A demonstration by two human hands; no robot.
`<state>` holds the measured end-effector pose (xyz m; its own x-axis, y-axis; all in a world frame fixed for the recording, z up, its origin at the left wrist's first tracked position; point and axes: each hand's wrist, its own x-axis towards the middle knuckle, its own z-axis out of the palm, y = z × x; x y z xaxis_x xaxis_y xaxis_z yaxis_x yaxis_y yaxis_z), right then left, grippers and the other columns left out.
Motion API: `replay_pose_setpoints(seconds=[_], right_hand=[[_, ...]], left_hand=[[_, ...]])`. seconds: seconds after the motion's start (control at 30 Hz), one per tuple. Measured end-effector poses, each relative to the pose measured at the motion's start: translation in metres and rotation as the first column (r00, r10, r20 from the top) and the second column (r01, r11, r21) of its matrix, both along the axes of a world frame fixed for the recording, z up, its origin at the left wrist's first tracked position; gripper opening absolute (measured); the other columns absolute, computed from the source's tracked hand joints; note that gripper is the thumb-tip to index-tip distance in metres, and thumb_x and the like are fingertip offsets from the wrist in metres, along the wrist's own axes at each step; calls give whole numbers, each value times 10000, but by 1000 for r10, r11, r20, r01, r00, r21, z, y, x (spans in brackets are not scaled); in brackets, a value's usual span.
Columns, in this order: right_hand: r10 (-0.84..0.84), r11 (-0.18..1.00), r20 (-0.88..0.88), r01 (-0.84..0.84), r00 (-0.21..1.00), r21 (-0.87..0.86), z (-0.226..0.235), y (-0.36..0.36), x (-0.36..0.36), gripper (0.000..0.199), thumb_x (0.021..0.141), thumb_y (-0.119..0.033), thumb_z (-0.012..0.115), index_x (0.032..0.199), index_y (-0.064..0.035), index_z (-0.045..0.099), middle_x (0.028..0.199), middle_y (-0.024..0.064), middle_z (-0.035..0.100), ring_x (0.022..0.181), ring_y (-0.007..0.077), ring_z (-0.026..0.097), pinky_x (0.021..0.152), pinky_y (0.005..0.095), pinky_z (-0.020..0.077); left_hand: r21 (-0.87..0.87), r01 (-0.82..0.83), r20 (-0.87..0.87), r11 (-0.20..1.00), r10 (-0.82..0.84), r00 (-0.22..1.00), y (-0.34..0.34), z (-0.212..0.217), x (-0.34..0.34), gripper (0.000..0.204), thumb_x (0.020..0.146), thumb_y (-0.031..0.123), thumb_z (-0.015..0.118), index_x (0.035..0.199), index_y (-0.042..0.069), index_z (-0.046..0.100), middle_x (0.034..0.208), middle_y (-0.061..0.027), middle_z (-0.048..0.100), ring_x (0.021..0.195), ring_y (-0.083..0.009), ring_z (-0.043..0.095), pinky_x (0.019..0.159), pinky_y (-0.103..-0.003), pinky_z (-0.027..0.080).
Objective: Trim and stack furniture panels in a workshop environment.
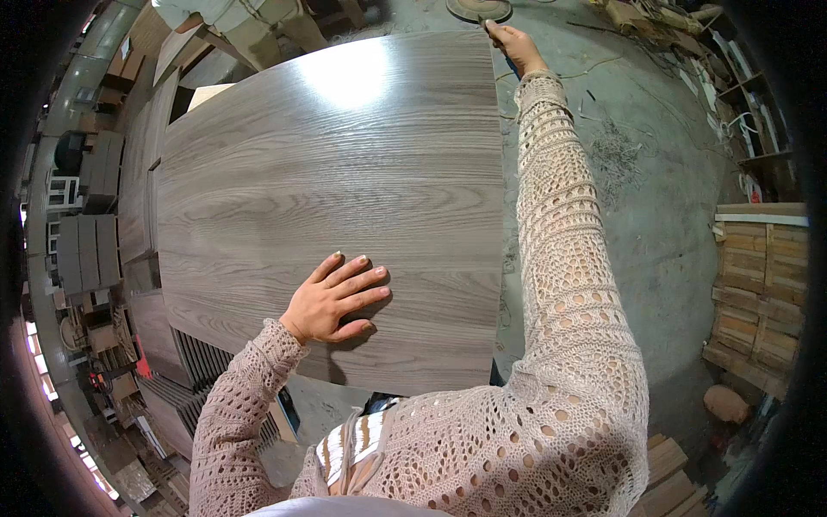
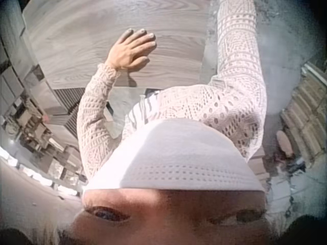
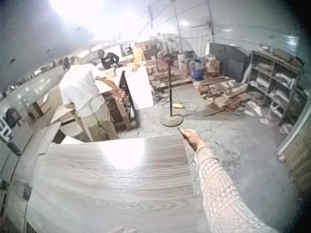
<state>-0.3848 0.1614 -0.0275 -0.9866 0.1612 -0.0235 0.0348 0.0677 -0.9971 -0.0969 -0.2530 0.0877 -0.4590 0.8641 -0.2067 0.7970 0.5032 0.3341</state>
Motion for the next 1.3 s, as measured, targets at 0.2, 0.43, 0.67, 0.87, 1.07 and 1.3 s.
replay_pose_setpoints(seconds=[0.2,0.43,0.67,0.87,1.07,1.3], right_hand=[[-121,987,-87,129,989,99,-17,2,-10,487,730,-580,666,657,-106,579,633,-72,444,631,56,390,644,201,328],[-106,990,-160,119,981,74,-7,-17,8,541,694,-622,671,721,-90,576,638,-49,476,647,72,431,684,213,372],[-49,956,-90,73,995,285,-3,-11,55,564,703,-642,645,723,-85,566,634,-21,484,615,87,454,623,238,409],[-54,927,-39,65,998,370,-3,-22,111,559,704,-666,623,703,-111,557,564,-49,453,519,53,410,548,210,374],[-17,928,14,11,1000,372,14,-42,181,567,689,-704,598,706,-137,575,553,-52,484,536,48,456,573,217,400],[48,901,159,-112,986,419,39,-60,258,467,797,-538,610,668,-107,485,625,-34,492,613,53,457,586,204,383]], left_hand=[[11,4,-12,1000,-4,1000,2,1,-1,504,886,488,423,1348,289,386,1437,62,310,1346,-157,237,1126,-405,108],[-5,-20,7,1000,20,1000,2,3,0,495,881,485,423,1335,291,407,1426,62,331,1341,-167,250,1125,-407,111],[19,-2,-22,1000,3,1000,4,2,-3,515,863,465,445,1332,254,423,1426,26,340,1353,-183,226,1128,-403,75],[5,-33,-45,999,34,998,7,0,3,530,856,466,446,1337,246,419,1432,14,333,1348,-203,245,1122,-410,91],[-1,-54,-126,999,54,991,7,-2,11,561,840,458,441,1358,248,393,1452,-24,296,1352,-235,234,1117,-414,106],[3,-53,-152,999,52,987,9,-4,10,578,826,411,462,1369,233,376,1464,-36,267,1361,-254,205,1115,-425,110]])
